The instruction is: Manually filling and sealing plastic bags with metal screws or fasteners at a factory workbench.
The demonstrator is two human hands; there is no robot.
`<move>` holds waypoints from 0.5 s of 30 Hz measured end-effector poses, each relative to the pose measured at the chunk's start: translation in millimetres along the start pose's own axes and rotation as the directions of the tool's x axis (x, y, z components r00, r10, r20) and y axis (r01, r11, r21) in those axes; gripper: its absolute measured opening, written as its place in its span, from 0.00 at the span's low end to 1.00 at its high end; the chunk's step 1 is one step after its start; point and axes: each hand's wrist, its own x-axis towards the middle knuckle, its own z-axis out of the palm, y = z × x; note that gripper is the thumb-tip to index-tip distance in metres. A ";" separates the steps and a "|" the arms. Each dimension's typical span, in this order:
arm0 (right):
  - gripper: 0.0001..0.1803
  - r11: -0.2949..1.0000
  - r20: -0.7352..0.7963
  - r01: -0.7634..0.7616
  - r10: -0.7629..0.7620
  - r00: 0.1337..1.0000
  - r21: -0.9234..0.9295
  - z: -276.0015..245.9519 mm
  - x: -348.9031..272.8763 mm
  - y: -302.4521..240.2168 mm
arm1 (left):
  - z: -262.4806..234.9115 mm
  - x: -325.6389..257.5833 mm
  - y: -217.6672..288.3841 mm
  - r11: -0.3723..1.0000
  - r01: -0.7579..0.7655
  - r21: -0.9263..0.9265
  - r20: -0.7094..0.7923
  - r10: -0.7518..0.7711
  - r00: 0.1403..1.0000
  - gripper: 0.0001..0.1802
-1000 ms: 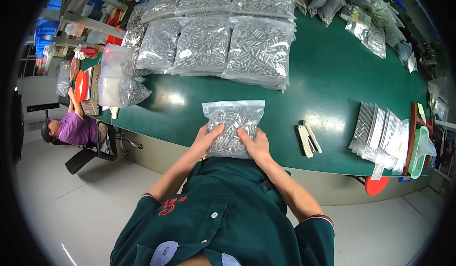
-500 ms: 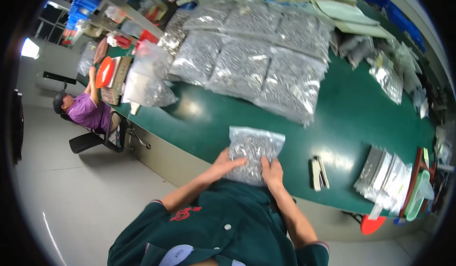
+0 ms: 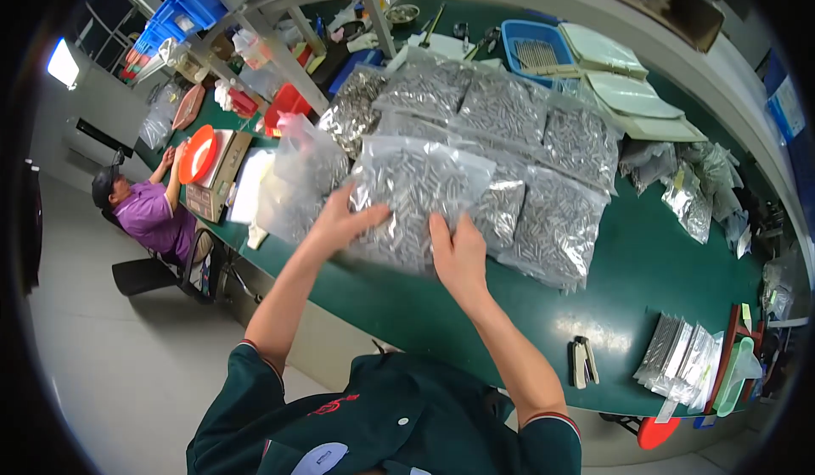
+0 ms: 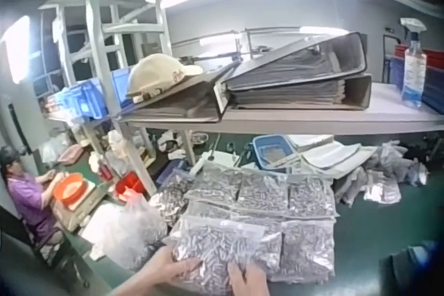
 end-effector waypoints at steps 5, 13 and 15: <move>0.28 0.960 0.103 -0.240 0.227 0.968 0.145 65.5 79.4 20.7 | -42.8 89.8 -44.8 0.912 0.021 0.410 -0.095 0.019 0.995 0.40; 0.43 0.979 0.049 -0.119 0.129 0.990 -0.165 94.1 90.2 69.6 | -27.0 105.5 -86.6 0.784 -0.015 0.621 -0.240 0.209 0.948 0.47; 0.40 0.972 0.038 -0.233 0.232 0.972 0.019 97.8 96.8 59.7 | -25.1 107.4 -83.3 0.780 0.012 0.626 -0.326 0.248 0.912 0.44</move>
